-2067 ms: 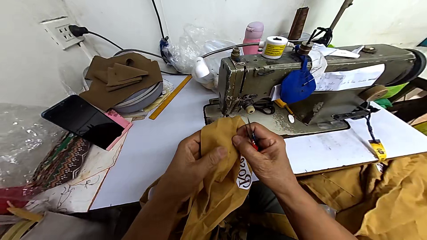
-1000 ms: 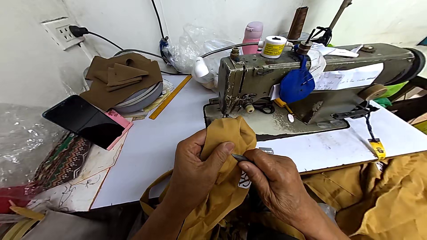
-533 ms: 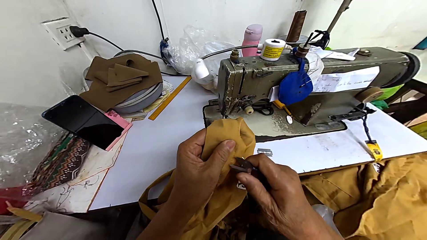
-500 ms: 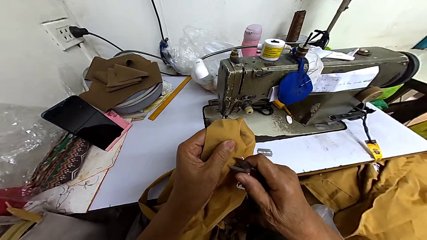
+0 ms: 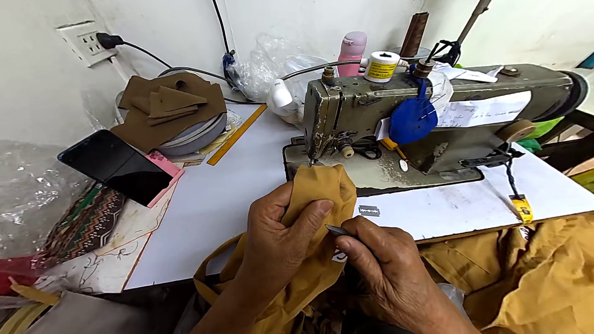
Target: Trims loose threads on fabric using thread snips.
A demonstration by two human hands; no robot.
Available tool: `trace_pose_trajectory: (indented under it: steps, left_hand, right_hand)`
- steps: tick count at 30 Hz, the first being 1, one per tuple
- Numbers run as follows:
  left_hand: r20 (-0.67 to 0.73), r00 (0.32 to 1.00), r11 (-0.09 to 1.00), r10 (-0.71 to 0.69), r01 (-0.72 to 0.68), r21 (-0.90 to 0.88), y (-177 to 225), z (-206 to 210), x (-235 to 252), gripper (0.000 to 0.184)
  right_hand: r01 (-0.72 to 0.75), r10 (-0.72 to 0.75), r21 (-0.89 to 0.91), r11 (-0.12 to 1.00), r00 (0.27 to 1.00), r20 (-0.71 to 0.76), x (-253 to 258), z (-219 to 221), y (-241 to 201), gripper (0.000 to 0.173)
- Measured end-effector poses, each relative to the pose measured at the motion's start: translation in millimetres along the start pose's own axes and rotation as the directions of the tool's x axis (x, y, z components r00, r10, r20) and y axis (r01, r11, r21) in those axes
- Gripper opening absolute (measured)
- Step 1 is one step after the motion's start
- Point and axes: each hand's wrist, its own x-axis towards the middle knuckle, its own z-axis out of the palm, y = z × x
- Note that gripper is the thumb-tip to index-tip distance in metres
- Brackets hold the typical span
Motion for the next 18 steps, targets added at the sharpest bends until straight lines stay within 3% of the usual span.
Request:
trace_pose_trajectory:
  steps: [3,7,12,18]
  left_hand:
    - [-0.005,1.0,1.0,-0.003,0.003,0.003,0.2,0.5,0.1,0.01]
    - [-0.028,0.999,1.0,-0.024,0.024,0.006,-3.1,-0.3,4.2,0.013]
    - [-0.027,0.998,0.998,-0.056,0.055,-0.038,-0.9,1.5,1.4,0.013]
    - [-0.028,0.999,0.999,-0.045,0.044,-0.025,0.2,2.8,0.6,0.013]
  right_hand:
    - [0.042,-0.046,0.048,0.998,0.997,0.066,-4.6,-1.2,-4.8,0.042]
    - [0.017,-0.11,0.26,0.966,0.931,0.349,-20.7,-2.1,-47.0,0.04]
    - [-0.037,0.035,0.111,0.993,0.999,0.014,-8.8,4.4,-11.9,0.036]
    - [-0.036,0.037,0.037,0.999,0.999,-0.023,-5.3,6.7,-5.8,0.037]
